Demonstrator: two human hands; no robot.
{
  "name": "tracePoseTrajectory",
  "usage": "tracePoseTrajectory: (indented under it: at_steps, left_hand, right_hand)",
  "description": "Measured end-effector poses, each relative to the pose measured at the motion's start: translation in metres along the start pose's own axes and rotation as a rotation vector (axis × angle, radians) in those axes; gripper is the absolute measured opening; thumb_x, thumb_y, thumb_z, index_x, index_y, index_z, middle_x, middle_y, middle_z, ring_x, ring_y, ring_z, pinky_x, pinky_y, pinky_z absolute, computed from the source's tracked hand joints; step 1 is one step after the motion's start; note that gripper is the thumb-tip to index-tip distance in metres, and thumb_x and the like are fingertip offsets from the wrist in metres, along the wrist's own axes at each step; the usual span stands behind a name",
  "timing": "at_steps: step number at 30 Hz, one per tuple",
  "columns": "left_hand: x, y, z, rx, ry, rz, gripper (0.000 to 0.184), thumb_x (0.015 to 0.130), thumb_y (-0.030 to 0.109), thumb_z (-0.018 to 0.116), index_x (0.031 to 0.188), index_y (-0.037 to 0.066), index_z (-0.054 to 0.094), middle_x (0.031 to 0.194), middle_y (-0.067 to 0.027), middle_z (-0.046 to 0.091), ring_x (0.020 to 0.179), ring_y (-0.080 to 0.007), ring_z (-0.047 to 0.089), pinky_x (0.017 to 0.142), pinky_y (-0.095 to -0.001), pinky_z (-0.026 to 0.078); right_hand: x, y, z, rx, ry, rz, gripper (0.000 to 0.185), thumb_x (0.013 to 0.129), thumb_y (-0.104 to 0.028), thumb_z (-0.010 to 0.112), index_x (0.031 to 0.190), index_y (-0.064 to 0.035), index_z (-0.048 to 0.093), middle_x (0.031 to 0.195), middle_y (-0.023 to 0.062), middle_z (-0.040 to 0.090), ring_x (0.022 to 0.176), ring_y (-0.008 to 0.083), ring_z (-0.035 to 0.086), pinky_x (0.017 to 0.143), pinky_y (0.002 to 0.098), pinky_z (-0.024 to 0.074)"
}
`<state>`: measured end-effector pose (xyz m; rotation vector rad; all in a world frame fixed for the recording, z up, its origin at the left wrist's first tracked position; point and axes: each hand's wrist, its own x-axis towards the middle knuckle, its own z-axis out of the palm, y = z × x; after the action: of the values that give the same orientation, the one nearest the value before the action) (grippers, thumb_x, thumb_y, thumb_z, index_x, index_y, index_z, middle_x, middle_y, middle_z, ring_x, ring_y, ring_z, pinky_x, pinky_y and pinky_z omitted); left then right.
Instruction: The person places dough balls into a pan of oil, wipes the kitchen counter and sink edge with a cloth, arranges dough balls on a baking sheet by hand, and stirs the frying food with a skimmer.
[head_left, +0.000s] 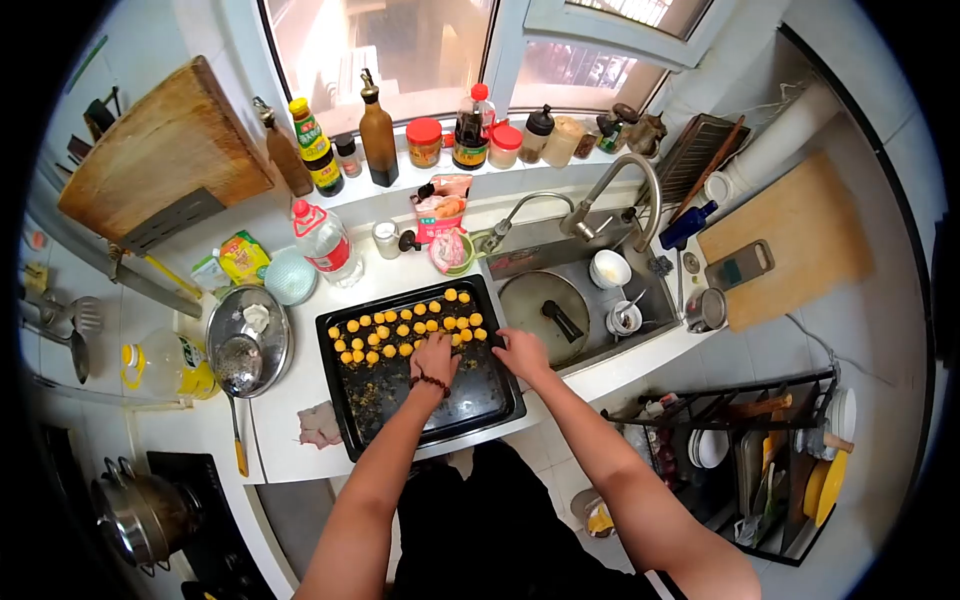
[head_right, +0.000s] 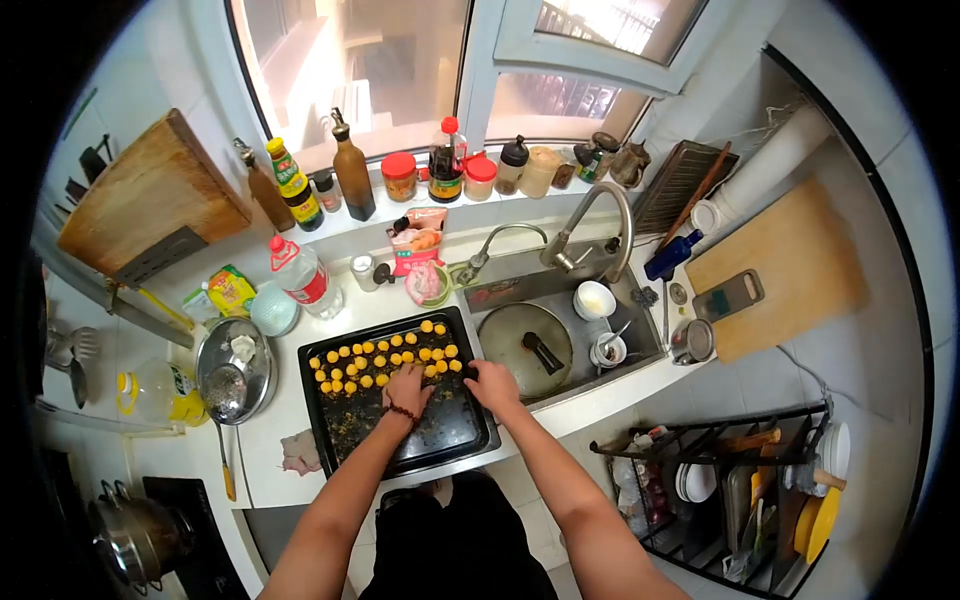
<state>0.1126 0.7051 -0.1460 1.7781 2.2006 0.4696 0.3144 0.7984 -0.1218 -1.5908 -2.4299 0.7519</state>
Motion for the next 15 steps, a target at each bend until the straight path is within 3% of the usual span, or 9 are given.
tracePoseTrajectory:
  at_steps: [4, 9, 15]
  left_hand:
    - [0.025, -0.008, 0.028, 0.159, -0.024, -0.017, 0.038, 0.083, 0.027, 0.080, 0.115, 0.009, 0.069, 0.118, -0.0066, 0.066, 0.110, -0.0276, 0.064, 0.090, -0.0417, 0.053]
    - [0.038, -0.006, 0.044, 0.215, -0.033, -0.060, 0.034, 0.081, 0.028, 0.081, 0.109, 0.011, 0.071, 0.112, -0.0064, 0.069, 0.107, -0.0272, 0.065, 0.087, -0.0436, 0.054]
    - [0.044, -0.005, 0.065, 0.234, 0.006, -0.052, 0.013, 0.085, 0.016, 0.067, 0.095, 0.010, 0.073, 0.099, -0.0079, 0.071, 0.101, -0.0298, 0.066, 0.085, -0.0449, 0.056]
  right_hand:
    - [0.033, 0.000, 0.015, -0.049, -0.059, -0.103, 0.046, 0.083, -0.029, 0.081, 0.124, -0.0124, 0.071, 0.087, 0.0138, 0.073, 0.088, 0.0349, 0.071, 0.078, 0.0483, 0.0566]
    - [0.058, 0.011, 0.036, -0.174, -0.185, -0.155, 0.036, 0.083, -0.028, 0.080, 0.112, -0.0090, 0.070, 0.094, 0.0152, 0.074, 0.091, 0.0371, 0.071, 0.079, 0.0506, 0.0564]
    - [0.064, 0.020, 0.042, -0.141, -0.229, -0.168, 0.028, 0.085, -0.027, 0.079, 0.103, -0.0076, 0.070, 0.096, 0.0153, 0.074, 0.091, 0.0375, 0.071, 0.078, 0.0505, 0.0564]
